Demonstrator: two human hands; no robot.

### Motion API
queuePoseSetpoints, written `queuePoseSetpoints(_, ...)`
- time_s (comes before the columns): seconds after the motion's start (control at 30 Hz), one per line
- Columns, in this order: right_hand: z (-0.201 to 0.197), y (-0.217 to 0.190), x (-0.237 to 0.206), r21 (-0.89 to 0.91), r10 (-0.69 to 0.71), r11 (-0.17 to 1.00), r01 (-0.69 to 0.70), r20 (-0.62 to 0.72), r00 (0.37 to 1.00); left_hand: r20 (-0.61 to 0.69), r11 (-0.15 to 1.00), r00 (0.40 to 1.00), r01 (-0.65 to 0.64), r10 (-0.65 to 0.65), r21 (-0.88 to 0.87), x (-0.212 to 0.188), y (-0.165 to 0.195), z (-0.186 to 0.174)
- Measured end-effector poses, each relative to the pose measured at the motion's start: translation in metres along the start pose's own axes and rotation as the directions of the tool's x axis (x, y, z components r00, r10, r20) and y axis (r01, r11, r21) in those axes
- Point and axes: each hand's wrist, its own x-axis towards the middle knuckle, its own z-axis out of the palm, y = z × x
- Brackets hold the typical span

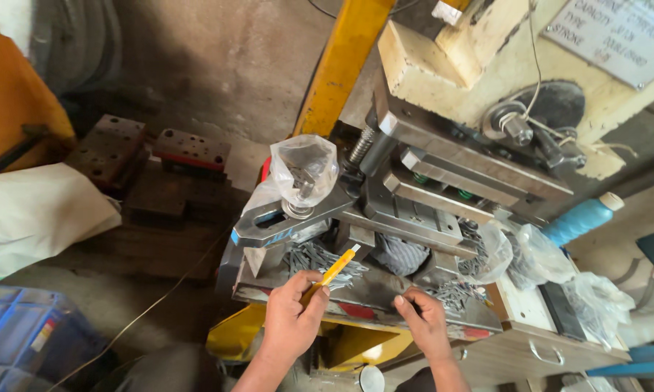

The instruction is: The person repeatedly places small metal pieces into a press machine using a yellow plastic tool, then removes the processed pieces. The person handles the metal pieces one at a time and uses the tool to guide them into the machine.

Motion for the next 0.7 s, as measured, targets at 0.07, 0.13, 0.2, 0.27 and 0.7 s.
queuePoseSetpoints(0.07,-0.004,0.001,0.002,0.007,-0.023,1.0,0.023,0.017,1.0,-0.02,0.999,0.999,-0.035,0.035,-0.002,0.0,0.0,0.001)
queuePoseSetpoints(0.13,-0.008,0.004,0.003,0.016,-0.065,0.998,0.064,0.031,0.997,-0.03,0.997,0.997,-0.073,0.073,0.001,0.0,-0.004,0.003)
queuePoseSetpoints(0.2,-0.011,0.007,0.004,0.021,-0.02,1.0,0.02,0.029,0.999,-0.048,0.993,0.992,-0.119,0.119,0.014,0.001,-0.01,0.005)
queuePoseSetpoints(0.27,-0.012,0.011,0.006,0.04,-0.003,0.999,0.001,0.042,0.999,-0.073,0.992,0.989,-0.128,0.128,0.007,0.003,-0.019,0.007)
queuePoseSetpoints(0.7,-0.029,0.012,0.01,0.094,-0.141,0.987,0.134,0.078,0.987,-0.142,0.991,0.99,-0.029,0.01,-0.131,0.035,-0.015,0.045)
